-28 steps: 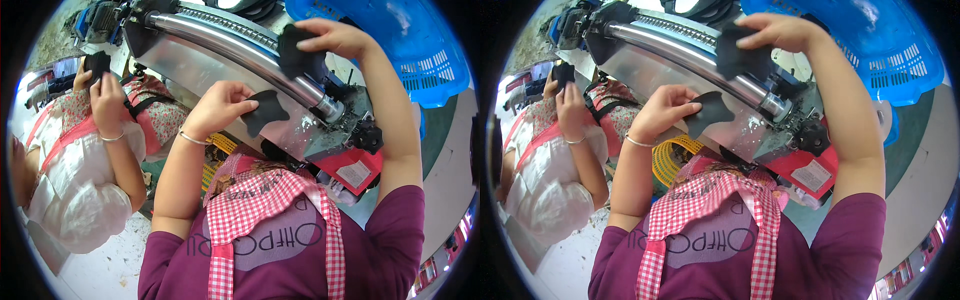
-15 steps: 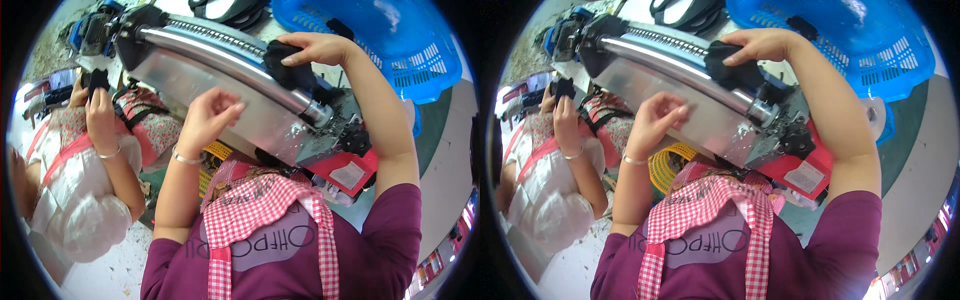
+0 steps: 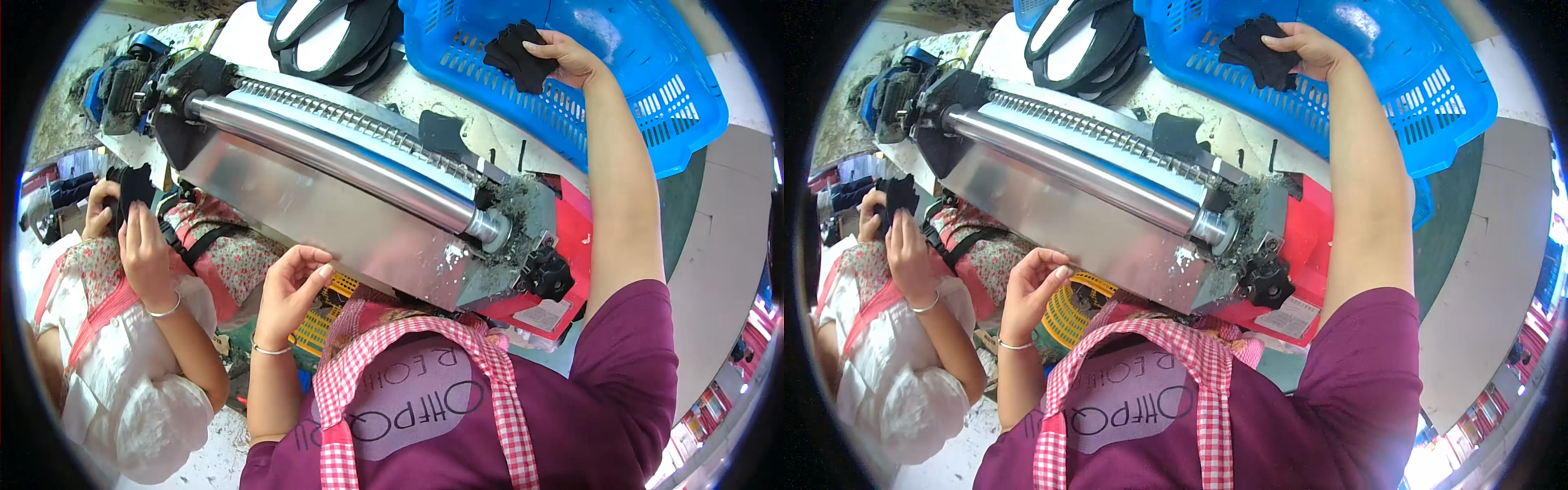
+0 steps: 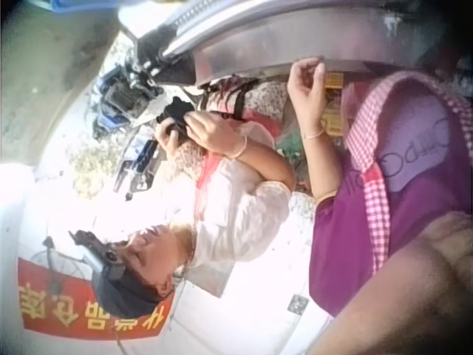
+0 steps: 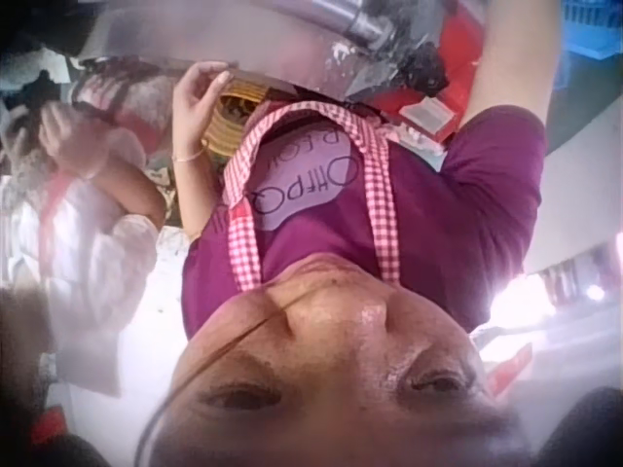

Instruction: The person folds and aligns black shoe pieces by hand, feeds the edges of the pieces through a roller gluing machine, and presses the folded edges together.

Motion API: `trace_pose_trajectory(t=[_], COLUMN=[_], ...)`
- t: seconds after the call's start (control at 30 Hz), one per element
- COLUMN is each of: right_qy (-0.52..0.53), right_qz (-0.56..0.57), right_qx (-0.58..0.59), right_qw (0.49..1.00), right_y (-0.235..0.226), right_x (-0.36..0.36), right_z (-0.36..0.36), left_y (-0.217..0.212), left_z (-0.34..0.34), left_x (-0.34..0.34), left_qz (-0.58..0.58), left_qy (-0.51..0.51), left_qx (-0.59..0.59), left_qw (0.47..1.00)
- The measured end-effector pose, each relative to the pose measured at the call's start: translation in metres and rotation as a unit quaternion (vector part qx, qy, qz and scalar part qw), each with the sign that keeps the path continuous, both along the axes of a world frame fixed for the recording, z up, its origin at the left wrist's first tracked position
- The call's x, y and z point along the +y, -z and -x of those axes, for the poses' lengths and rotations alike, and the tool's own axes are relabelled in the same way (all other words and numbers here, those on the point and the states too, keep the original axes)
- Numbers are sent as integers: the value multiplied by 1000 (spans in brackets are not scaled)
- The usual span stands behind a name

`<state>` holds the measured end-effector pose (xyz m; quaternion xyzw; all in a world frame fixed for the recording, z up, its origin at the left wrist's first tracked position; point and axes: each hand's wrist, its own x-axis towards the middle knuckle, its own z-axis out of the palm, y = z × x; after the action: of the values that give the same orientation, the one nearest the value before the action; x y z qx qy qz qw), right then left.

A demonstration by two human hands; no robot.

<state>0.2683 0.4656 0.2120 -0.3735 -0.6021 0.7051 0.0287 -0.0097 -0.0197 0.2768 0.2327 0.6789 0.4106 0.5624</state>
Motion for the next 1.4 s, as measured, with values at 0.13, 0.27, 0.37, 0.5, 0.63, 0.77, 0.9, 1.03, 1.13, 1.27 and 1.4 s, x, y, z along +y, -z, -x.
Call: trace_pose_trajectory(t=[0.13, 0.27, 0.37, 0.5, 0.63, 0.77, 0.9, 1.03, 1.13, 1.27, 1.4], right_qy=[125, 113, -5, 60, -103, -389, -459, -462, -404, 1, 298], right_qz=[-27, -104, -240, -477, -621, -528, -574, -575, -555, -465, -289], right_qx=[-61, -187, -360, -541, -280, 54, 27, -17, -62, -12, -56], right_qw=[990, 970, 901, 690, 725, 754, 677, 675, 724, 885, 908], right_y=[36, 102, 116, 105, 60, 70, 89, 102, 91, 84, 95], right_x=[11, 43, 42, -3, -38, -108, -126, -129, -127, -81, -16], right_z=[4, -15, -9, 30, 56, 79, 77, 75, 74, 63, 17], left_y=[0, -3, 4, 7, 12, 15, 17, 25, 23, 29, 30], left_z=[2, 0, 1, 1, 1, 3, 4, 5, 4, 5, 4], left_x=[-5, -2, -8, -9, -8, -10, -7, -15, -14, -23, -24], left_qz=[14, 21, 38, 59, 66, 60, 53, 52, 57, 51, 62], left_qy=[-13, -11, 1, 8, 11, 17, 19, 7, 10, -5, -1], left_qx=[0, -13, 19, 35, 24, 42, 40, 33, 42, 33, 44], left_qw=[1000, 1000, 999, 998, 998, 997, 998, 998, 997, 998, 997])
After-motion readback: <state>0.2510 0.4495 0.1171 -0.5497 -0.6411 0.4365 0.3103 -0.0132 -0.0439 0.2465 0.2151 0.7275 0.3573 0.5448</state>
